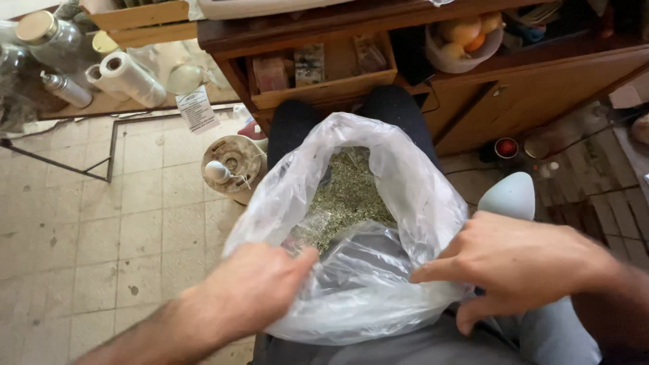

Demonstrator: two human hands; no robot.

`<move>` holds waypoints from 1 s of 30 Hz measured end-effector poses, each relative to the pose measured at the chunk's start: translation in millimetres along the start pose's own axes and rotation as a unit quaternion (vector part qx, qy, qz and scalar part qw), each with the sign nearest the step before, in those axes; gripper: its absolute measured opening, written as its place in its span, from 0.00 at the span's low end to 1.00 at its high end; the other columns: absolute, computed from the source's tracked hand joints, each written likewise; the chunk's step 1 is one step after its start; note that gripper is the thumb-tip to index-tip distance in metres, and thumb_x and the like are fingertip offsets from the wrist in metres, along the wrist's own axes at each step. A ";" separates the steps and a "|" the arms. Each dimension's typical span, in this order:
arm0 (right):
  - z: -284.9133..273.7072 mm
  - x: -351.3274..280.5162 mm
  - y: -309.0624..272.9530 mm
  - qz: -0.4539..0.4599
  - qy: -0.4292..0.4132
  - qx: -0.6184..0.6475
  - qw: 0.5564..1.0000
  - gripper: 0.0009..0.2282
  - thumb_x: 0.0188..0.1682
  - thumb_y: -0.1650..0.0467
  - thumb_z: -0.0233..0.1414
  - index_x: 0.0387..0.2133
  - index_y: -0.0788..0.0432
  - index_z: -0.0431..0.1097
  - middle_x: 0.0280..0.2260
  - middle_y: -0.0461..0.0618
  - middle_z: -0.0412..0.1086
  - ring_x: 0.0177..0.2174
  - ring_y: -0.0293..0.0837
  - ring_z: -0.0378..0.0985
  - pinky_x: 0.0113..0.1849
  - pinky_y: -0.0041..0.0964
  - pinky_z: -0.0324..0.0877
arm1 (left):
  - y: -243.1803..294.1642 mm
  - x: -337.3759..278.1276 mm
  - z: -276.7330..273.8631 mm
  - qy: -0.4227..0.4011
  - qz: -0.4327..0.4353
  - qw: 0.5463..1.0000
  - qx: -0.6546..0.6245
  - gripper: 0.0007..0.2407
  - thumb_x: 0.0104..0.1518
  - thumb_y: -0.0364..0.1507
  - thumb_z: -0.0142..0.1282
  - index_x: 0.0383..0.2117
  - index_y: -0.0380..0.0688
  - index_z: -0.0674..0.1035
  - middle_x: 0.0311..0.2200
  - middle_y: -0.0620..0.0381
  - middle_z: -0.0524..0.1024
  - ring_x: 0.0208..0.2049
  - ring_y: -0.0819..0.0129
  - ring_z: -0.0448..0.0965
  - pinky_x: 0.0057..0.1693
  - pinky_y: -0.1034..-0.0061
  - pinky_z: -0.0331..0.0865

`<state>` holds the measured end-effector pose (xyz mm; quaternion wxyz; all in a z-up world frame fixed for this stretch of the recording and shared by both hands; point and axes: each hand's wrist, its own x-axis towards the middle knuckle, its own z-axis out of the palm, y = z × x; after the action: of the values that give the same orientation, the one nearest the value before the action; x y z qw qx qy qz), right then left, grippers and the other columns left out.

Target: The person scoops a green herb-like substance from a large plastic bag into smaller plastic bags, weighs the small bags on a digital scale, and seals the bags by hand.

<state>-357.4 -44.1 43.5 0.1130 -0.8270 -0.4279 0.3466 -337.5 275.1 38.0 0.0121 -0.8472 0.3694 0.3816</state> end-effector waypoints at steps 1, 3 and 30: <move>3.4 3.2 -0.8 0.023 -0.034 -0.024 0.999 0.29 0.43 0.49 0.64 0.56 0.40 0.67 0.29 0.47 0.79 0.27 0.58 0.80 0.27 0.55 0.69 | 0.9 -6.8 -9.2 -0.013 -0.042 0.999 0.018 0.06 0.67 0.28 0.38 0.43 0.48 0.69 0.23 0.57 0.78 0.25 0.57 0.79 0.36 0.56 0.74; 2.6 11.7 -6.3 0.045 -0.068 -0.047 0.996 0.24 0.45 0.53 0.62 0.54 0.38 0.65 0.32 0.44 0.79 0.31 0.60 0.79 0.28 0.60 0.68 | 5.3 -22.4 -26.3 -0.028 -0.084 0.995 0.035 0.06 0.71 0.33 0.39 0.47 0.51 0.69 0.24 0.63 0.80 0.25 0.65 0.80 0.39 0.61 0.76; 87.3 -111.0 281.6 0.660 0.380 0.252 0.597 0.14 0.61 0.62 0.49 0.45 0.63 0.72 0.39 0.67 0.68 0.36 0.65 0.69 0.38 0.66 0.64 | 33.7 -55.7 -12.2 -0.172 -0.015 0.983 0.055 0.06 0.69 0.35 0.38 0.41 0.51 0.67 0.25 0.53 0.73 0.24 0.49 0.77 0.29 0.48 0.72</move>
<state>-282.3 -312.2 -103.8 0.2096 -0.8798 0.4200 0.0749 -375.4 281.3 92.0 0.1280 -0.7722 0.3698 0.5006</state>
